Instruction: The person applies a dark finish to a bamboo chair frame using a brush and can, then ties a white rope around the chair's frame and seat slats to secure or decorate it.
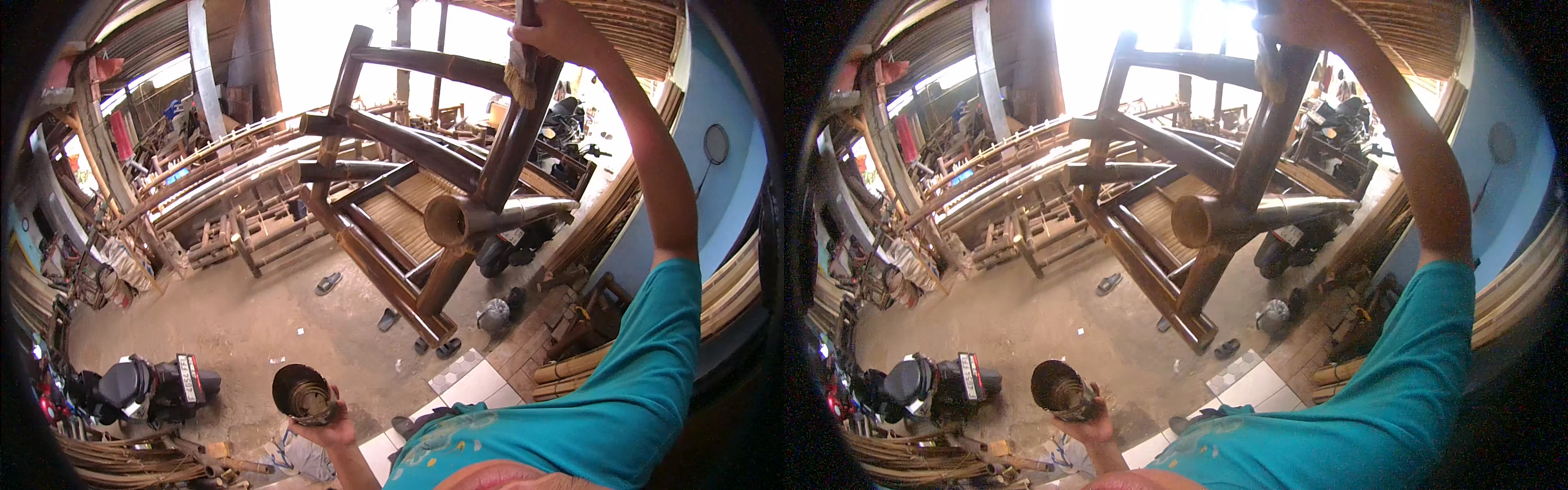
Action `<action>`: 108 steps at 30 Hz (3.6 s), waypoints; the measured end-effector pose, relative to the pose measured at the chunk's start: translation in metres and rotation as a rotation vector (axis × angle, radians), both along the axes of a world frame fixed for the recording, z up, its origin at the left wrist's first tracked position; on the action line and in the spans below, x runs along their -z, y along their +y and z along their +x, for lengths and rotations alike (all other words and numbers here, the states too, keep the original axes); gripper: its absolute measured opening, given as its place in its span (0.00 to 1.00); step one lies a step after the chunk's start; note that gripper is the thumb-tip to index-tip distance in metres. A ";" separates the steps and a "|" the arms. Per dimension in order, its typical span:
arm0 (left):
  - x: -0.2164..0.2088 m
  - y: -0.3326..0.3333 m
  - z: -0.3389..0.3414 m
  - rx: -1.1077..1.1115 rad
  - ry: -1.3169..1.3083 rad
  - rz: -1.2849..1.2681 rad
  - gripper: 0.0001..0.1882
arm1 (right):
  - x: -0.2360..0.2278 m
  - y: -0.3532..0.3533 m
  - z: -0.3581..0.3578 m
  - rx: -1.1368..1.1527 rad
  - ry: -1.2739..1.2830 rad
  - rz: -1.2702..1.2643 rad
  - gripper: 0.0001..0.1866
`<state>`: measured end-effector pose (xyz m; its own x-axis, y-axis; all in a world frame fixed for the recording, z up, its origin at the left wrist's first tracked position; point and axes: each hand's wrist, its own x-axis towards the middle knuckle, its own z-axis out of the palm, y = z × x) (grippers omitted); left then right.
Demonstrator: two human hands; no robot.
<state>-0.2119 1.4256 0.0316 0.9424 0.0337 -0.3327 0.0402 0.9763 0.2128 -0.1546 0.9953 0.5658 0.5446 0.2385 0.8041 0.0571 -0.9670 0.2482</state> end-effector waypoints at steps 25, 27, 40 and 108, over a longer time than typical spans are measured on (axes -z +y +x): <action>-0.011 0.153 0.117 0.148 -0.034 0.061 0.35 | -0.023 0.052 0.109 0.293 -0.089 0.104 0.14; -0.018 0.154 0.118 0.133 0.001 0.033 0.34 | -0.012 0.065 0.133 0.262 -0.076 0.113 0.14; 0.035 0.163 0.198 0.233 -0.188 0.016 0.40 | 0.036 0.168 0.298 0.019 0.013 0.163 0.14; 0.036 0.125 0.746 0.822 -0.037 0.072 0.36 | 0.033 0.104 0.478 0.699 -0.372 0.109 0.14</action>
<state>0.5344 1.5504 -0.0047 0.6861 -0.6511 -0.3245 0.7274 0.6224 0.2891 0.3230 1.0993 0.5331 0.2303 -0.1493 0.9616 -0.6395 -0.7680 0.0339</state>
